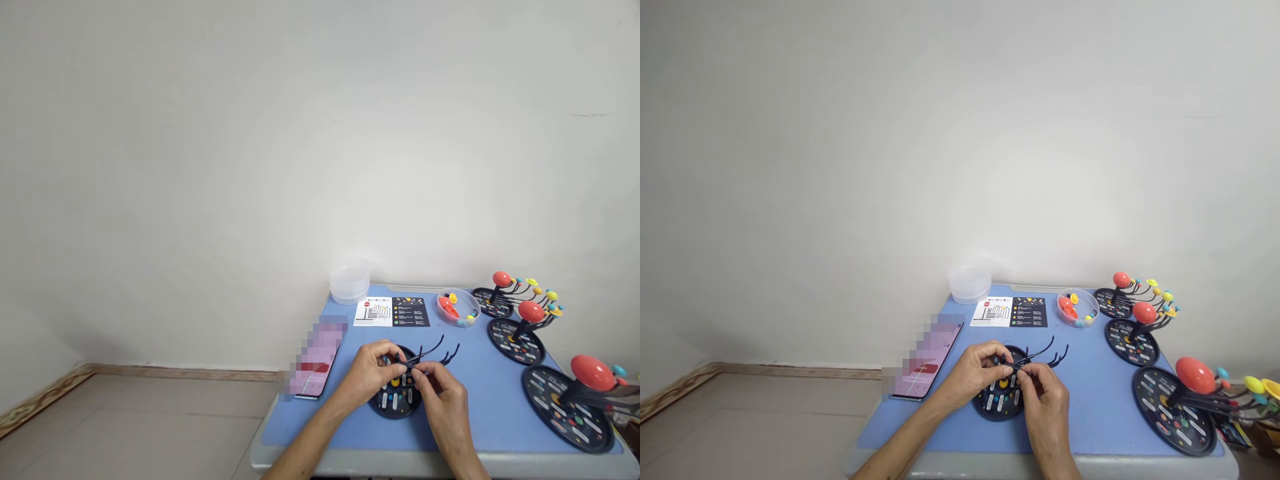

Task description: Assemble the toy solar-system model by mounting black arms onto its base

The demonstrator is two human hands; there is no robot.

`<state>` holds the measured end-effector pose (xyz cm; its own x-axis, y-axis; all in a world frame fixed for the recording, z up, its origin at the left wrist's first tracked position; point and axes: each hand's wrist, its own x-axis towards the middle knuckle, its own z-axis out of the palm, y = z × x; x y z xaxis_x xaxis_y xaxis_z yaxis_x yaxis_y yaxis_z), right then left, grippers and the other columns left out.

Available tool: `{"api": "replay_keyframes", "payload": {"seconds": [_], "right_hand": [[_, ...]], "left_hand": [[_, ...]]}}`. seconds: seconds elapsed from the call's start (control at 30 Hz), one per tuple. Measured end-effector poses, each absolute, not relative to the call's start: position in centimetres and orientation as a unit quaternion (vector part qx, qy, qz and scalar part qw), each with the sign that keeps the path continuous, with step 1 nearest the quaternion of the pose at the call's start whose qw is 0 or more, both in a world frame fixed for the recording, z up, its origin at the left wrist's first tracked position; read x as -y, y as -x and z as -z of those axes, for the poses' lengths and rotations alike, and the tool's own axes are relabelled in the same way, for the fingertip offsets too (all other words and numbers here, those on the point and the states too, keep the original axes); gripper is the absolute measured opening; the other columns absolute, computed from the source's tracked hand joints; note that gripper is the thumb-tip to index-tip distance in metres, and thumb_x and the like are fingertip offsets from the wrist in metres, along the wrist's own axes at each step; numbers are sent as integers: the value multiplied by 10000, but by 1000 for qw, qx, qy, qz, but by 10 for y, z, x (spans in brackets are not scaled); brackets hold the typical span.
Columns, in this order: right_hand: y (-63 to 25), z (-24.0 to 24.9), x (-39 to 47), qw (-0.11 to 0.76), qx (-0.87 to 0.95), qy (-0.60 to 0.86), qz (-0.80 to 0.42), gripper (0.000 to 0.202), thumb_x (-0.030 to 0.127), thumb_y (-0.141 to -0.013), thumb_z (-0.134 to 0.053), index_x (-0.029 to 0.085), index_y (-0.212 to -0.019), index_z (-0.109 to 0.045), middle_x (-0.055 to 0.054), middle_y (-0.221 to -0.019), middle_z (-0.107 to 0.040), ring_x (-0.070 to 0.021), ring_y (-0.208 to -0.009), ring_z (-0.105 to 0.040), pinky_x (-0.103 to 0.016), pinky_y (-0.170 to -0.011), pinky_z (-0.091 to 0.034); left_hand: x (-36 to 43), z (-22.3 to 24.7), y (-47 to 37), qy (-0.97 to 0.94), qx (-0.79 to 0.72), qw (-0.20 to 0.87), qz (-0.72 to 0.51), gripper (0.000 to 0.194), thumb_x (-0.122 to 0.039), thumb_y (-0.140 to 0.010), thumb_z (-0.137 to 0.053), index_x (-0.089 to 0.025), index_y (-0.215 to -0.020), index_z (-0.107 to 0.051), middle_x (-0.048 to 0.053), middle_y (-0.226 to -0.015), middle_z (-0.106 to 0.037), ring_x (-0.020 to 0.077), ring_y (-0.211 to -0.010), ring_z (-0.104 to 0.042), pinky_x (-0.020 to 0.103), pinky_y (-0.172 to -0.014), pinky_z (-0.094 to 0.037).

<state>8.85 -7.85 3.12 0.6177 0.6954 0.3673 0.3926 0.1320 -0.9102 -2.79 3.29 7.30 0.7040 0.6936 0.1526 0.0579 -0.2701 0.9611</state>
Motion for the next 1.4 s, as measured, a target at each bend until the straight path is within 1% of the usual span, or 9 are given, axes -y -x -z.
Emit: {"api": "replay_keyframes", "payload": {"seconds": [0.17, 0.37, 0.47, 0.63, 0.8, 0.9, 1.07, 1.2, 1.4], "right_hand": [[-88, -31, 77, 627, 416, 647, -124, 335, 501, -815, -617, 189, -739, -712, -26, -628, -670, -164, -575, -594, -231, -533, -469], [-87, -30, 76, 624, 433, 640, -113, 311, 474, -834, -609, 192, -762, -719, -28, -643, -680, -166, -587, -607, -233, -553, -482], [-88, -32, 76, 612, 449, 645, -93, 306, 461, -848, -595, 198, -754, -720, -32, -670, -690, -164, -592, -607, -234, -556, -478], [-91, -33, 76, 582, 467, 662, -60, 284, 428, -869, -578, 207, -765, -722, -38, -727, -705, -168, -627, -619, -244, -598, -484], [-91, -35, 75, 572, 485, 660, -46, 298, 428, -883, -556, 210, -765, -720, -44, -716, -704, -172, -619, -622, -249, -592, -486], [-91, -36, 75, 570, 482, 664, -47, 304, 440, -880, -553, 215, -760, -718, -42, -702, -701, -171, -603, -619, -245, -565, -478], [-91, -35, 74, 575, 475, 663, -68, 285, 428, -867, -567, 217, -740, -710, -26, -675, -685, -159, -574, -606, -230, -535, -466], [-91, -35, 73, 580, 473, 658, -82, 246, 389, -858, -577, 215, -740, -707, -17, -663, -680, -157, -566, -613, -226, -551, -470], [-87, -31, 72, 592, 457, 659, -81, 257, 400, -852, -570, 212, -723, -690, -22, -657, -676, -169, -583, -620, -236, -565, -467]], "left_hand": [[-34, -70, 28, -740, -251, 551, -291, 88, -247, -633, -681, -182, -691, -698, -5, -723, -622, 137, -637, -525, 230, -571, -391], [-34, -70, 29, -748, -246, 541, -294, 97, -237, -640, -679, -188, -715, -715, 7, -745, -652, 153, -673, -551, 229, -577, -407], [-34, -71, 30, -758, -244, 530, -292, 108, -240, -652, -678, -188, -734, -724, 14, -764, -658, 155, -685, -554, 226, -579, -408], [-35, -68, 29, -749, -244, 538, -300, 98, -250, -660, -690, -180, -728, -702, 0, -740, -628, 134, -637, -525, 220, -555, -393], [-37, -61, 27, -725, -233, 568, -312, 137, -273, -642, -727, -172, -728, -691, 7, -731, -620, 158, -703, -551, 237, -616, -434], [-38, -57, 27, -717, -227, 576, -319, 144, -282, -639, -740, -172, -713, -684, 6, -722, -606, 159, -705, -546, 241, -622, -438], [-38, -57, 27, -713, -216, 583, -324, 105, -251, -633, -731, -171, -683, -686, 3, -722, -585, 152, -689, -542, 240, -612, -438], [-38, -60, 27, -715, -213, 583, -321, 56, -210, -612, -703, -173, -650, -685, -4, -718, -568, 149, -690, -533, 237, -606, -424], [-39, -61, 26, -721, -210, 578, -318, 34, -170, -607, -681, -173, -639, -688, -10, -713, -565, 141, -682, -523, 238, -597, -396]]}}
